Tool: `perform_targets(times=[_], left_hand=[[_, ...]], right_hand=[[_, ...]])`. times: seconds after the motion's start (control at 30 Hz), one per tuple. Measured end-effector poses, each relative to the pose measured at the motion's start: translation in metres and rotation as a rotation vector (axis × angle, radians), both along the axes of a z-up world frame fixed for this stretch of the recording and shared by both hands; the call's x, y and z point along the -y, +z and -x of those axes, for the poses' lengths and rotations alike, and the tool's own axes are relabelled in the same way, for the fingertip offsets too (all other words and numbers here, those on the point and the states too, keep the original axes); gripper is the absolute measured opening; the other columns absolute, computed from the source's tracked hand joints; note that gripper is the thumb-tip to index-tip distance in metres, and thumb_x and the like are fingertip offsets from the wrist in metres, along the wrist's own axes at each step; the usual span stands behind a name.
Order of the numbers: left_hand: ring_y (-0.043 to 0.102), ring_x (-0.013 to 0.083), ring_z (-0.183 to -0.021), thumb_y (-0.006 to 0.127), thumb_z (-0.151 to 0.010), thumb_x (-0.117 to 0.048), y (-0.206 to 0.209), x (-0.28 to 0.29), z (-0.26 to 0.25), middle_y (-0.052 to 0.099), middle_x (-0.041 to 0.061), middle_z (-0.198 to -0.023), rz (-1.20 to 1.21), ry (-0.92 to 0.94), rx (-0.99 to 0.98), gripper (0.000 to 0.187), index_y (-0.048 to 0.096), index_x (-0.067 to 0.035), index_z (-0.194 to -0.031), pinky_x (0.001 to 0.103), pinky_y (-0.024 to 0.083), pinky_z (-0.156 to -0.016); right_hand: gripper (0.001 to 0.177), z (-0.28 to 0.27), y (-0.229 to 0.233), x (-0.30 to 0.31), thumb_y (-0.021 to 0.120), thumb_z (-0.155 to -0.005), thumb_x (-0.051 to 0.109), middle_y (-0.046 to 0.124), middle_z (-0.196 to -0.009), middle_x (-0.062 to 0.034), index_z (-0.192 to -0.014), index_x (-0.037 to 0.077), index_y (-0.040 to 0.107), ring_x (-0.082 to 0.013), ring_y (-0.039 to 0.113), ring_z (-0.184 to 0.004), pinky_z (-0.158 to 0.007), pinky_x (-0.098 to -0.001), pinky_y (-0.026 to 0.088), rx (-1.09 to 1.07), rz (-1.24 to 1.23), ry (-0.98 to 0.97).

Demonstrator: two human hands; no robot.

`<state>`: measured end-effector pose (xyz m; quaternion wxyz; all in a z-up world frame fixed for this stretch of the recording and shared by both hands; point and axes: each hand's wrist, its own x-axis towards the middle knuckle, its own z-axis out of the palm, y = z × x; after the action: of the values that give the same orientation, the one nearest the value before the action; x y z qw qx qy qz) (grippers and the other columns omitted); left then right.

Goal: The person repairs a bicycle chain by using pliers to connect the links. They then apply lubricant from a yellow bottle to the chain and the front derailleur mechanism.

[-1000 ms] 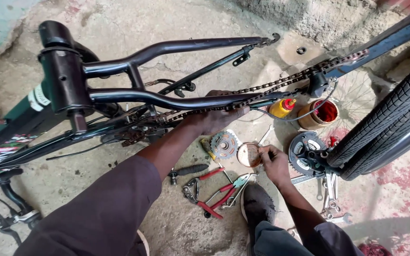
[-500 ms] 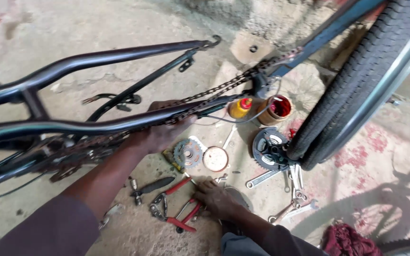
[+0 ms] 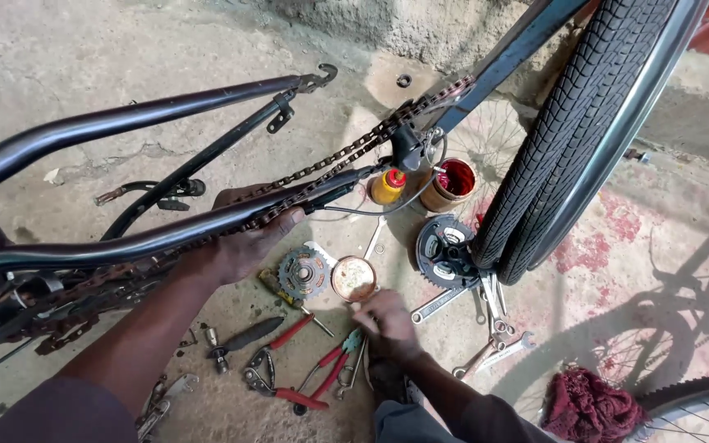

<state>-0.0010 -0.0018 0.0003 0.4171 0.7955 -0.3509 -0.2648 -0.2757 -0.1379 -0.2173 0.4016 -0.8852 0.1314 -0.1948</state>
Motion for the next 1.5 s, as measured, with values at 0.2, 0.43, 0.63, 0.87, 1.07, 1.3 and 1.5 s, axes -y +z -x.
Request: perform_targets(times=[0.2, 0.43, 0.63, 0.87, 1.07, 1.3, 1.5], left_hand=[[0.059, 0.0199, -0.05, 0.072, -0.097, -0.013, -0.002, -0.003, 0.006, 0.062, 0.015, -0.057, 0.434, -0.055, 0.046, 0.025, 0.068, -0.002, -0.074, 0.032, 0.05, -0.053], [0.061, 0.0176, -0.055, 0.074, -0.096, -0.013, -0.007, -0.004, 0.004, 0.066, 0.012, -0.061, 0.402, -0.018, -0.003, 0.02, 0.07, -0.005, -0.078, 0.033, 0.053, -0.056], [0.066, 0.0221, -0.054, 0.074, -0.098, -0.015, -0.007, 0.0, 0.003, 0.067, 0.014, -0.061, 0.361, -0.04, -0.001, 0.024, 0.07, -0.005, -0.076, 0.033, 0.056, -0.056], [0.071, 0.0212, -0.061, 0.076, -0.096, -0.021, -0.02, -0.001, 0.001, 0.072, 0.015, -0.067, 0.385, -0.013, -0.051, 0.022, 0.074, -0.004, -0.083, 0.034, 0.061, -0.055], [0.066, 0.0193, -0.098, 0.068, -0.091, -0.042, -0.048, -0.004, -0.012, 0.067, 0.005, -0.102, -0.009, -0.029, -0.045, 0.034, 0.065, -0.012, -0.107, 0.04, 0.048, -0.084], [0.07, 0.0201, -0.058, 0.076, -0.095, -0.02, -0.015, -0.002, 0.0, 0.072, 0.013, -0.066, 0.33, 0.02, -0.068, 0.021, 0.07, -0.006, -0.079, 0.034, 0.061, -0.051], [0.072, 0.0276, -0.063, 0.07, -0.094, -0.007, 0.002, 0.004, 0.002, 0.065, 0.02, -0.059, 0.399, 0.04, -0.217, 0.026, 0.061, 0.005, -0.073, 0.04, 0.064, -0.059]], right_hand=[[0.012, 0.07, -0.042, 0.096, 0.069, -0.096, 0.029, 0.068, -0.082, -0.0044, -0.087, 0.022, 0.071, -0.0293, 0.067, -0.087, -0.085, -0.0402, 0.053, -0.04, 0.394, -0.686], [0.035, 0.094, -0.099, 0.125, 0.075, -0.088, 0.04, 0.059, -0.1, -0.0134, -0.105, 0.013, 0.06, -0.0409, 0.065, -0.094, -0.079, -0.0525, 0.054, -0.353, 0.534, -0.86], [0.017, 0.044, -0.031, 0.05, 0.066, -0.094, 0.028, 0.065, -0.088, -0.0188, -0.098, 0.012, 0.07, -0.0443, 0.065, -0.095, -0.087, -0.0518, 0.053, -0.293, 0.152, -0.362], [0.032, 0.008, -0.031, 0.022, 0.063, -0.095, 0.043, 0.061, -0.108, -0.008, -0.115, 0.017, 0.062, -0.0327, 0.06, -0.108, -0.092, -0.0415, 0.049, -0.212, 0.247, -0.103], [0.109, -0.058, 0.043, 0.021, 0.088, -0.07, 0.055, 0.046, -0.146, -0.0226, -0.152, 0.007, 0.036, -0.0434, 0.041, -0.137, -0.108, -0.0532, 0.04, -0.389, 0.134, 0.014], [0.096, -0.054, 0.02, 0.033, 0.089, -0.066, 0.035, 0.057, -0.13, -0.0097, -0.148, 0.018, 0.044, -0.0307, 0.051, -0.126, -0.105, -0.0417, 0.04, -0.512, 0.253, 0.03], [0.09, 0.083, -0.049, 0.106, 0.092, -0.05, 0.06, 0.058, -0.109, -0.0121, -0.116, 0.008, 0.061, -0.0341, 0.065, -0.103, -0.086, -0.0427, 0.056, -0.781, 0.702, -0.372]])
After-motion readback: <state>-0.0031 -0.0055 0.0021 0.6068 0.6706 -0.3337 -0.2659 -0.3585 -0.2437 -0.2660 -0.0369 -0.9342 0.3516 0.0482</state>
